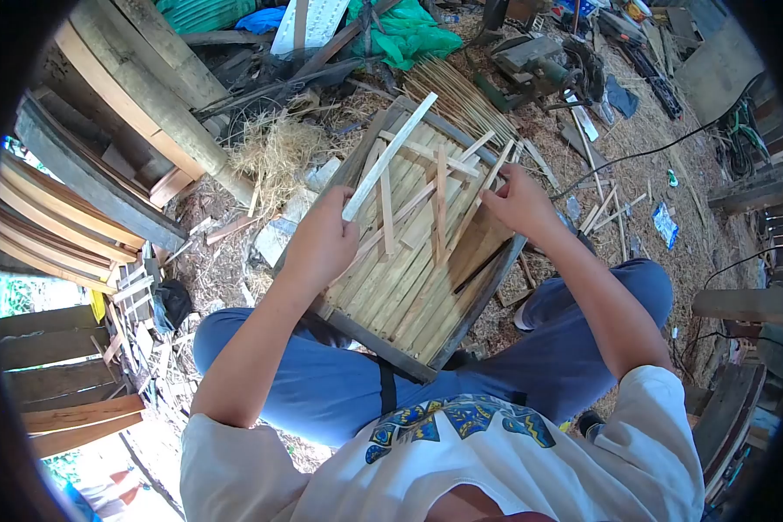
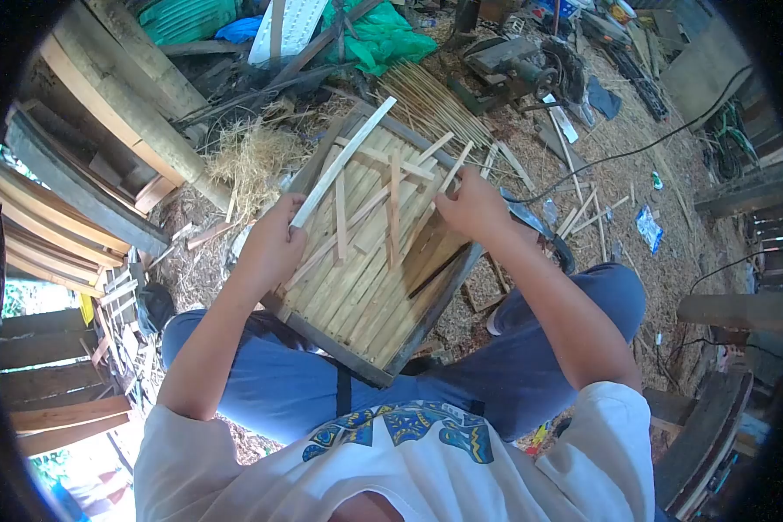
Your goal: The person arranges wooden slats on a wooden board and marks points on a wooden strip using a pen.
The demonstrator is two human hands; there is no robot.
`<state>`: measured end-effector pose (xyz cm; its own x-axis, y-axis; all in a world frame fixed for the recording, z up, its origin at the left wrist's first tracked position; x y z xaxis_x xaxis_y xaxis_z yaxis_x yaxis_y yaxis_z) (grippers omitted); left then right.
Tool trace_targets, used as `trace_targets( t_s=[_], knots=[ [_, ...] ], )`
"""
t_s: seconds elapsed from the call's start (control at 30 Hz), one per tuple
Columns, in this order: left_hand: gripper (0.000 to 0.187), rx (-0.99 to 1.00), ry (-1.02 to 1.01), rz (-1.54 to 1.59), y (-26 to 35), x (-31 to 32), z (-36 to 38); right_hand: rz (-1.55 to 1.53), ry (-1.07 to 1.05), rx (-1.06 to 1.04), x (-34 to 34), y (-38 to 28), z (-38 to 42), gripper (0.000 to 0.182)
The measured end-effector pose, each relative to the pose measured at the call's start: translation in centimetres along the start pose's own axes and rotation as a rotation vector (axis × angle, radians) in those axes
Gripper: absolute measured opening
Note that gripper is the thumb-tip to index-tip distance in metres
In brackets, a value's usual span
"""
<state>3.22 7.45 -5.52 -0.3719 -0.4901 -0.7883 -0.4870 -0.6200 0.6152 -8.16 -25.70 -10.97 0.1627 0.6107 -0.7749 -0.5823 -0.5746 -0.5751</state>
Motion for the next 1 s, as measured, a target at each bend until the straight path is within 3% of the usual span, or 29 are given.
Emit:
trace_targets(
  t_s=[0.07, 0.17, 0.37, 0.47, 0.57, 0.67, 1.0],
  knots=[
    [0.043, 0.029, 0.056, 0.029, -0.5, 0.1, -0.1, 0.146, 0.166, -0.093, -0.5, -1.2, 0.6, 0.067],
    [0.043, -0.145, -0.051, 0.095, 1.1, -1.5, -0.3, 0.129, 0.202, -0.248, -1.1, -2.2, 0.9, 0.050],
    [0.037, -0.108, 0.063, 0.082, 0.6, -3.3, -0.7, 0.101, 0.105, -0.391, -0.1, -4.4, 2.4, 0.031],
    [0.037, -0.128, 0.046, 0.067, 0.5, -3.5, -0.7, 0.033, 0.054, -0.519, 1.2, -4.1, 2.4, 0.032],
    [0.037, -0.082, 0.044, 0.065, 0.4, -2.9, -0.3, 0.093, 0.176, -0.843, 2.2, -4.5, 2.5, 0.032],
    [0.037, -0.081, 0.028, 0.043, 1.2, -2.8, -0.2, 0.127, 0.099, -0.909, 3.2, -5.4, 2.8, 0.040],
    [0.035, -0.076, -0.075, 0.018, 1.0, -2.0, -0.5, 0.199, 0.148, -1.002, 5.7, -7.1, 2.5, 0.023]
  ],
)
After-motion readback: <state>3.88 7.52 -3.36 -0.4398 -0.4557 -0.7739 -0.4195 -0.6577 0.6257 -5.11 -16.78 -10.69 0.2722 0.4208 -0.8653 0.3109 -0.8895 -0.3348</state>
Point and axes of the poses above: each hand's wrist, its own z-axis away from the middle knuckle, its own x-axis out of the palm, y = z × x, the point moved 2 cm from there along -z, towards the middle knuckle, and after that the axes turned 6 degrees about x, right-handed, at the moved point
